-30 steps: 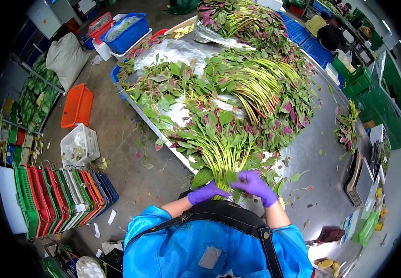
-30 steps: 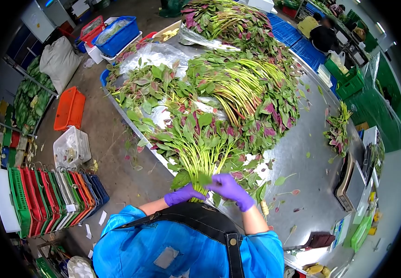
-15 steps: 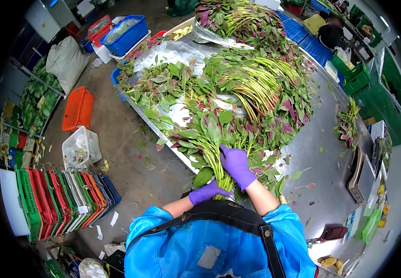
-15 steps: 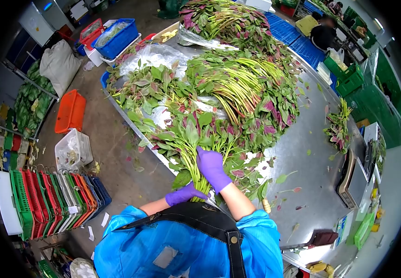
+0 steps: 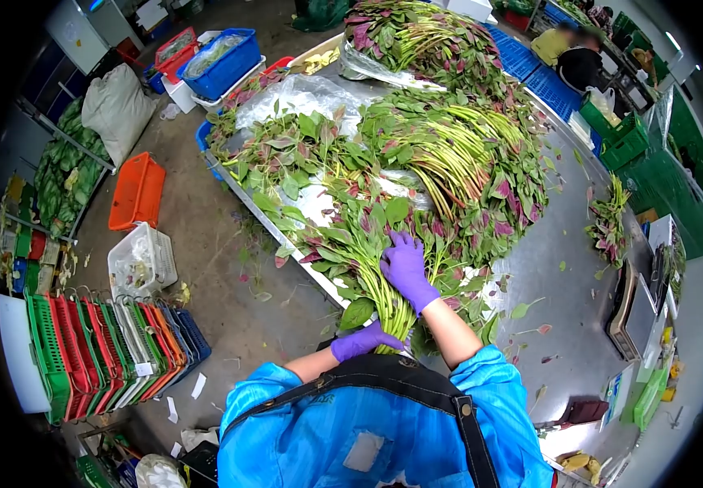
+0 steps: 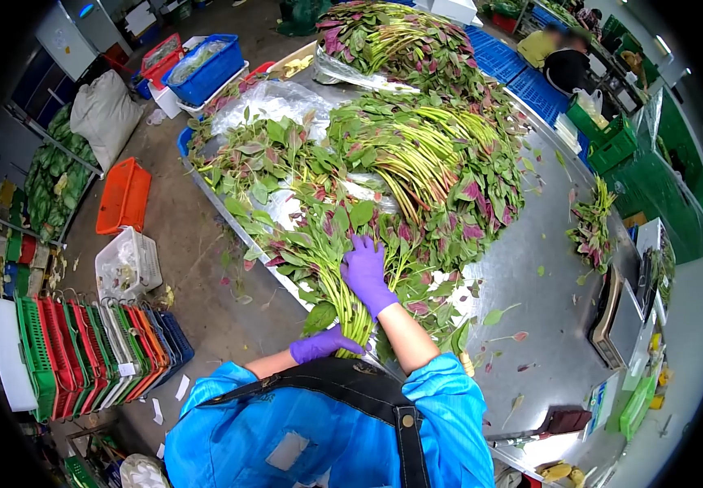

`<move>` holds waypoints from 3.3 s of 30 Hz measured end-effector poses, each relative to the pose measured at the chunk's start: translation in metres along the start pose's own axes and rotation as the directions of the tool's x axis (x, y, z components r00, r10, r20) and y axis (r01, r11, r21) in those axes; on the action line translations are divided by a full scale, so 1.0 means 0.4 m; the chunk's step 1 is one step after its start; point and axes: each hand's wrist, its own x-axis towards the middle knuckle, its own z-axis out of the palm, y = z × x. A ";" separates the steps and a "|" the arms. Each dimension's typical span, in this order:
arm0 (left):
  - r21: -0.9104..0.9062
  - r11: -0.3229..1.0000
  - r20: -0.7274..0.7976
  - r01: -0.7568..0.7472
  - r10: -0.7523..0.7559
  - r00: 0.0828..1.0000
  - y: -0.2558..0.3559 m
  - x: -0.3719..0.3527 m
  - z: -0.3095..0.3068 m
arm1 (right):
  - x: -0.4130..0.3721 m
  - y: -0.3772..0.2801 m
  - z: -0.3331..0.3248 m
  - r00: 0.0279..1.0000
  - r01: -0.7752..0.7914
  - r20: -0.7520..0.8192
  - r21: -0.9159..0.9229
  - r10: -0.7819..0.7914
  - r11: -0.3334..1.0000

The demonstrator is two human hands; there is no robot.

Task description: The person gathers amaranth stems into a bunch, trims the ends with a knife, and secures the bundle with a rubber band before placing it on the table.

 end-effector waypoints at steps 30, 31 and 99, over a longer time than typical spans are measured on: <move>-0.289 0.956 0.263 0.044 0.035 0.964 -0.011 -0.016 -0.010 | -0.047 0.040 -0.065 0.835 -0.178 0.550 0.236 0.020 0.955; -0.305 0.952 0.261 0.035 0.048 0.964 -0.009 -0.017 -0.008 | -0.045 0.040 -0.064 0.827 -0.191 0.561 0.256 0.016 0.948; -0.111 0.993 0.045 0.044 -0.039 0.998 -0.017 -0.003 0.003 | -0.460 0.115 -0.163 0.957 -0.090 0.273 0.601 -0.099 0.794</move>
